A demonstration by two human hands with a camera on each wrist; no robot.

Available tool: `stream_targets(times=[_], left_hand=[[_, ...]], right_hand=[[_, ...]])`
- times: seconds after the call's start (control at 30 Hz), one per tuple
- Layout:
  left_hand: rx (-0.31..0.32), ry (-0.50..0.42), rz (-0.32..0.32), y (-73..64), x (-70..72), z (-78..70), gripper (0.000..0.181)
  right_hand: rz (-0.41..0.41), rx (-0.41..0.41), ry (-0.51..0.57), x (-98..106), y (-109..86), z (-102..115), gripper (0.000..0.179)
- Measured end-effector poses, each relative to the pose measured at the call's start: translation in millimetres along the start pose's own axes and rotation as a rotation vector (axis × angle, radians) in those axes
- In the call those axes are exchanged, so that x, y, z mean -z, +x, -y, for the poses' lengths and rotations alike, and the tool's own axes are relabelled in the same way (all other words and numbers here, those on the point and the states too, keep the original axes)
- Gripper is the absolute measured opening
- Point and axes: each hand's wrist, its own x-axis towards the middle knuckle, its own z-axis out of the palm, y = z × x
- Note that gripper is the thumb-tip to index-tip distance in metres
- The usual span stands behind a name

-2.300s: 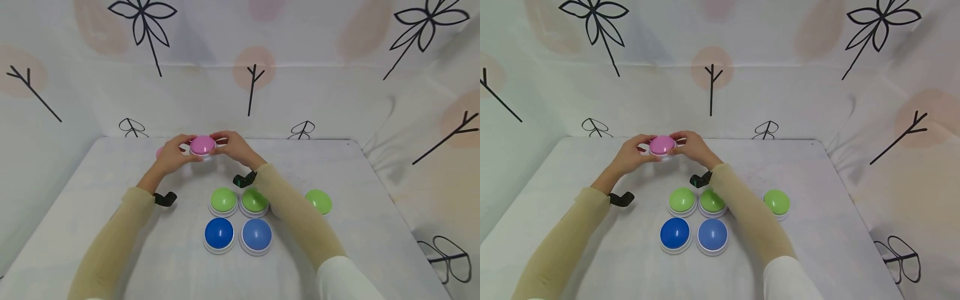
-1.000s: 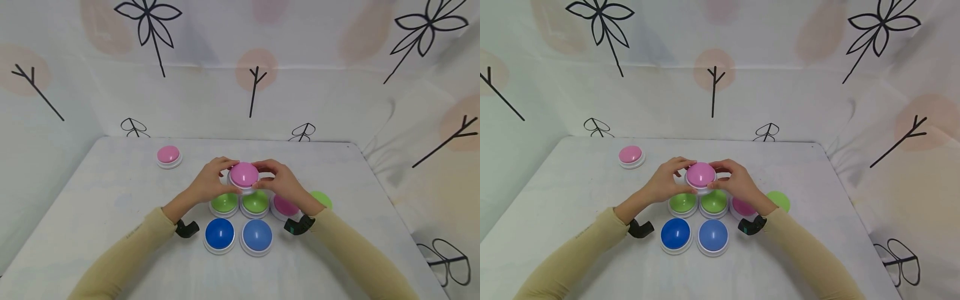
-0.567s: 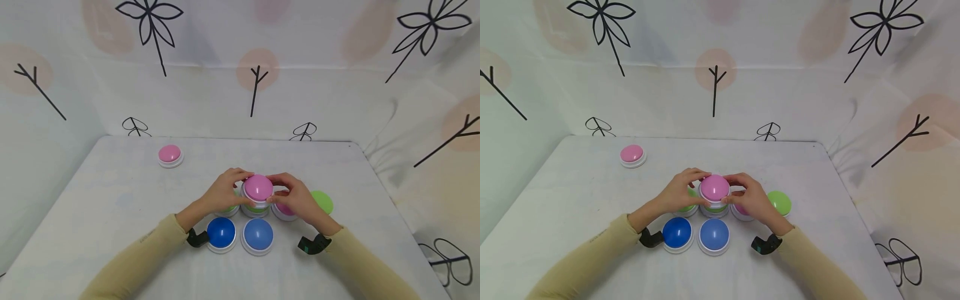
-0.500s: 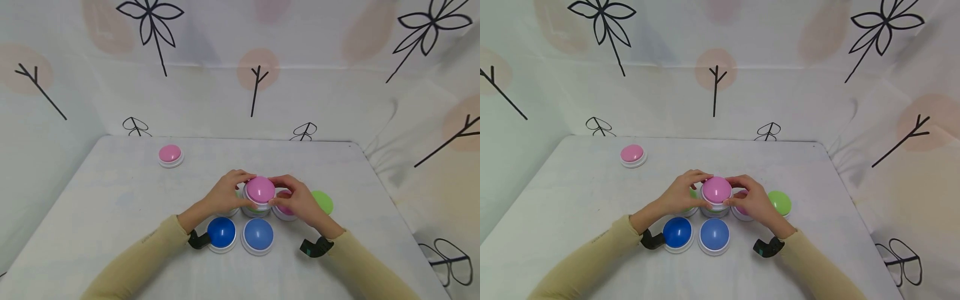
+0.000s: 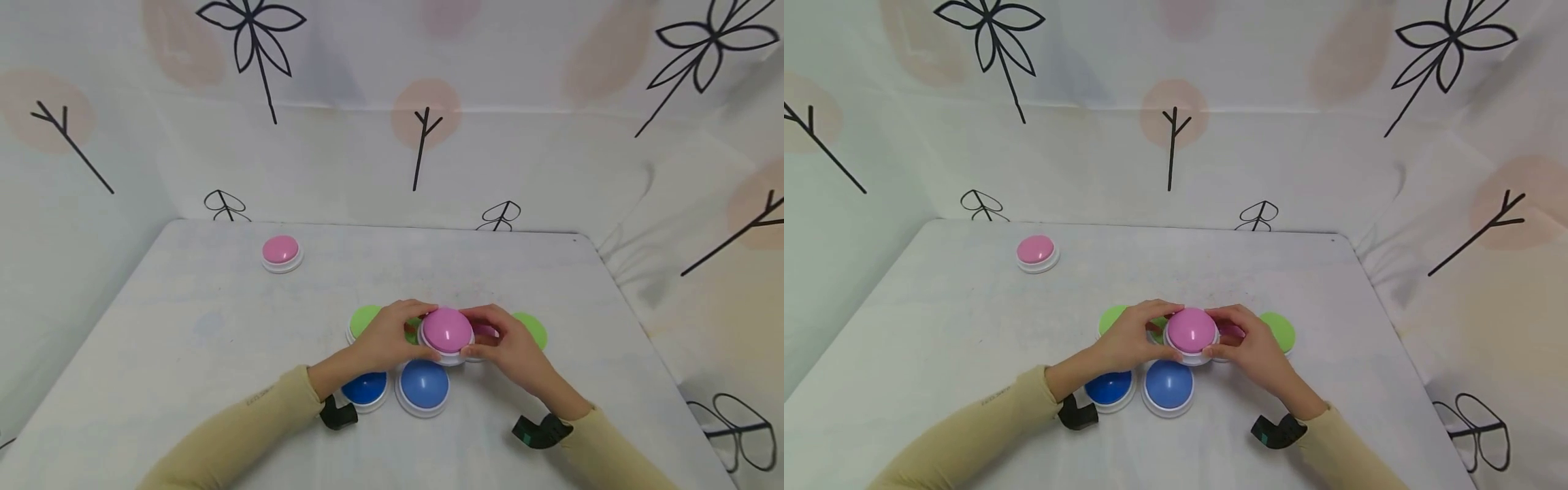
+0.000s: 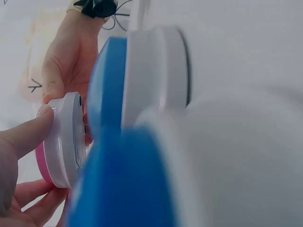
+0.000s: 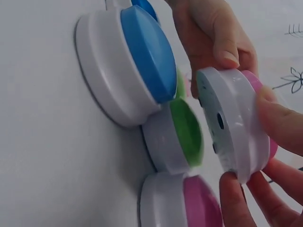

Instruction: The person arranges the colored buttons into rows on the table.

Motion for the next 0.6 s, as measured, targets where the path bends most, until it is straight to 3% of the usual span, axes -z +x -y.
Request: stream_targets(times=[0.27,0.6], left_hand=[[-0.072,-0.065,0.046,-3.5,-16.1,-1.4,0.063],[-0.108,-0.121,0.16,-2.0,-28.1,-7.6,0.054]], right_hand=[[0.014,0.007,-0.068,10.5,-21.5,-6.1,0.061],[0.01,0.043,0.018,17.3,-53.5,-15.3,0.057]])
